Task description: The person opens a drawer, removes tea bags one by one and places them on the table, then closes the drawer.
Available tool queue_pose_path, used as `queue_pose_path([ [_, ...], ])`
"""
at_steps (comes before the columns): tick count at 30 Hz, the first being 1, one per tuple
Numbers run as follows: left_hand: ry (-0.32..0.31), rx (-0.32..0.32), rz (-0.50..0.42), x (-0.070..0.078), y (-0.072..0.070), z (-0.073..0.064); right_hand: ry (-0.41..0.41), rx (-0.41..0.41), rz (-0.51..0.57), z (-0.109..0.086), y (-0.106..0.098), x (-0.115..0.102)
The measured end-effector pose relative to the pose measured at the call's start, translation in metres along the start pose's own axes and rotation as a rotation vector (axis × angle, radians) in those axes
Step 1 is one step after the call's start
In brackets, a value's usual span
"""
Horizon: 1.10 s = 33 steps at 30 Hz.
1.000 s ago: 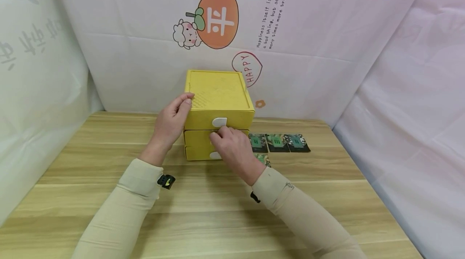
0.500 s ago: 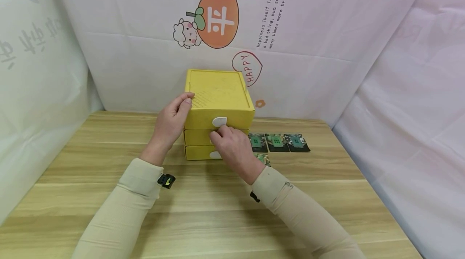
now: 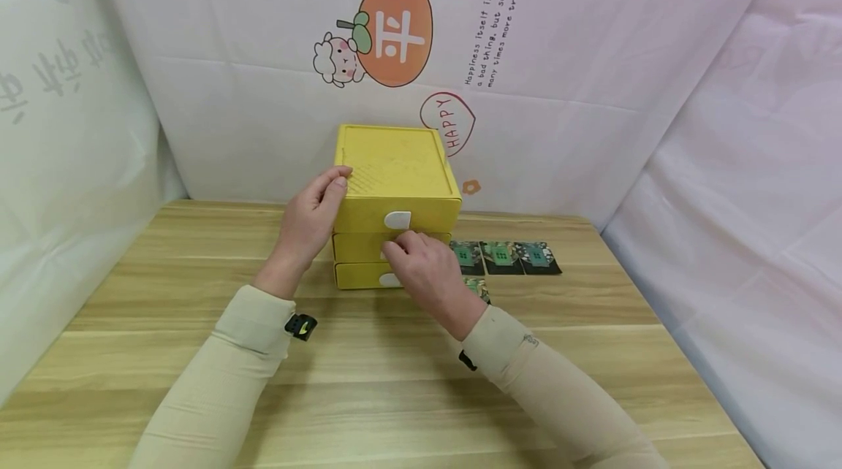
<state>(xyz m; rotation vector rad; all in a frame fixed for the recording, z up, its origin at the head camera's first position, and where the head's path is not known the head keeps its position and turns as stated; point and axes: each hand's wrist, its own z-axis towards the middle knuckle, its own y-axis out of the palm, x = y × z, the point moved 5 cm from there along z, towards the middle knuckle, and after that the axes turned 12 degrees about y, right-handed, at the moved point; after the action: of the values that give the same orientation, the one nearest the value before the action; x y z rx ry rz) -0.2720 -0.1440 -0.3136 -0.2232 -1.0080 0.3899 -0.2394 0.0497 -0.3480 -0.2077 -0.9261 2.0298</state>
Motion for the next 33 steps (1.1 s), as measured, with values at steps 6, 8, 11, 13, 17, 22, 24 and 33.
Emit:
queue_pose_path([
  [6,0.003,0.001,0.004,-0.001,0.0,0.001,-0.041,-0.075,-0.039,-0.01,0.008,-0.006],
  [8,0.005,0.001,0.004,-0.002,0.0,0.001,-0.056,-0.114,-0.061,-0.015,0.013,-0.008],
  [11,0.005,0.0,0.001,-0.002,0.0,0.0,-0.066,-0.157,-0.078,-0.019,0.019,-0.01],
  [13,0.006,0.0,0.0,-0.002,0.0,0.001,-0.065,-0.172,-0.084,-0.022,0.021,-0.01],
  [17,0.008,0.001,0.002,-0.002,0.0,0.001,-0.052,-0.194,-0.113,-0.025,0.025,-0.011],
  [22,0.013,0.0,0.005,0.0,-0.001,0.0,-0.038,-0.24,-0.146,-0.026,0.028,-0.01],
  [24,0.015,-0.002,0.006,0.0,-0.001,0.0,-0.035,-0.257,-0.151,-0.026,0.029,-0.01],
  [33,-0.002,0.007,-0.013,0.001,-0.001,0.0,-0.016,-0.256,-0.132,-0.028,0.034,-0.009],
])
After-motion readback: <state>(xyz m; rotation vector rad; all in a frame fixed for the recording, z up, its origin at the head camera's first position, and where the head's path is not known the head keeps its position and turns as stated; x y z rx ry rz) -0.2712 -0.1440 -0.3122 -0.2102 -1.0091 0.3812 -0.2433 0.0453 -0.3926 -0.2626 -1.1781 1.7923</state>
